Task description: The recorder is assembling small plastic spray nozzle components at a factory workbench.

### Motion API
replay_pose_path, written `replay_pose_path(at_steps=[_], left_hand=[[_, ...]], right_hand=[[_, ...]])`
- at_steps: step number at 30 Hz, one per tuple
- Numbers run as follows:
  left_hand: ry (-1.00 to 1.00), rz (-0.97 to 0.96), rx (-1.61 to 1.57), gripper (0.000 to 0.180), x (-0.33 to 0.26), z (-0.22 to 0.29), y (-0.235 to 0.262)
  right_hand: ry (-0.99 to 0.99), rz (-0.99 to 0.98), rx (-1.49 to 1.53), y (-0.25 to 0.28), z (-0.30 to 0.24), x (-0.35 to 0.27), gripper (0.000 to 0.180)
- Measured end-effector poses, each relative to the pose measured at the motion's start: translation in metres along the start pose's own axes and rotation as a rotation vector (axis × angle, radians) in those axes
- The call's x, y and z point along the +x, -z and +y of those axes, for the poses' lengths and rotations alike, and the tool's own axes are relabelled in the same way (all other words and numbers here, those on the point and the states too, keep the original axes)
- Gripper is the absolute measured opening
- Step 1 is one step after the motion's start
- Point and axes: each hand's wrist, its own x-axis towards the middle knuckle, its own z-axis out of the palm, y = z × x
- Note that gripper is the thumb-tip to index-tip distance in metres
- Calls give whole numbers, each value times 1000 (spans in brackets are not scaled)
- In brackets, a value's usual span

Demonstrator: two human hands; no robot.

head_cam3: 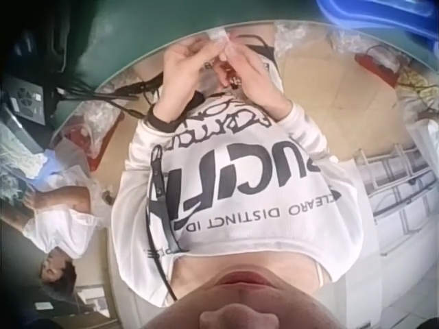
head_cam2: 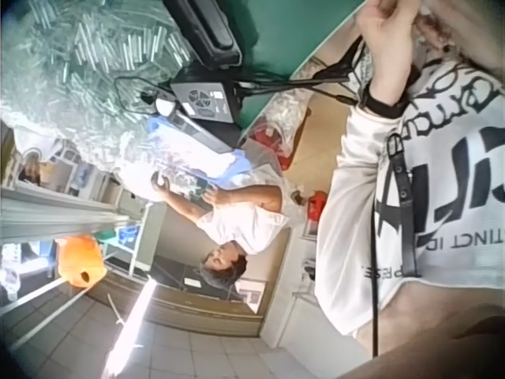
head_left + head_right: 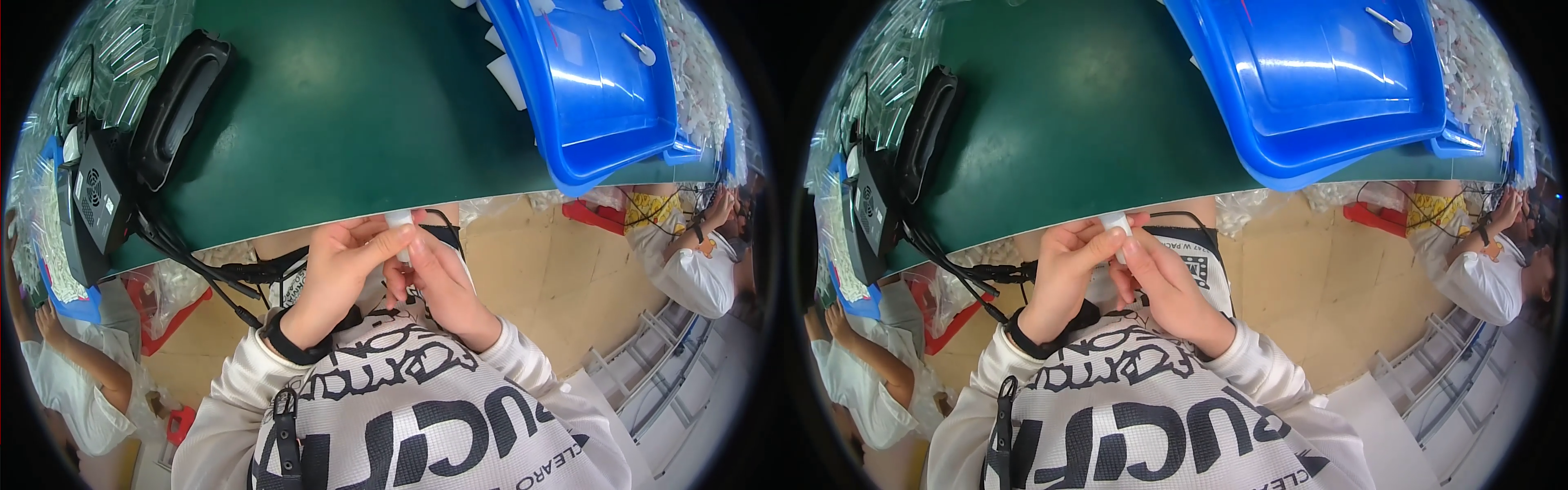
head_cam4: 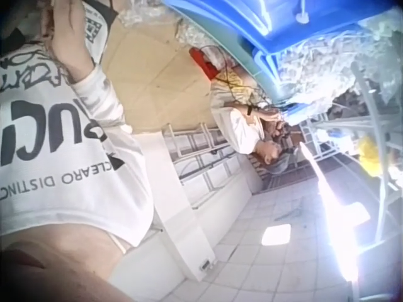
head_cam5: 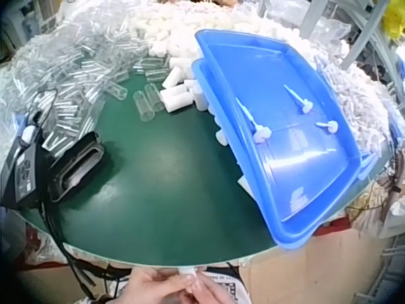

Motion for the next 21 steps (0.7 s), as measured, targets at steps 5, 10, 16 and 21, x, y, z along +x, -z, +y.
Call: replay_pose_path(at_steps=[5,10,16,21], left_hand=[[-350,80,158,23,-21,-9,-10],[-684,108,810,31,-46,13,-29],[-969,99,1037,40,-57,25,-39],[-1024,35,1142,41,-61,26,-42]], right_hand=[[337,188,-514,19,-22,-20,26],[624,64,-423,9,-57,-26,29],[636,47,-479,7,-66,-46,29],[614,-17,-633,8,-81,-45,20]])
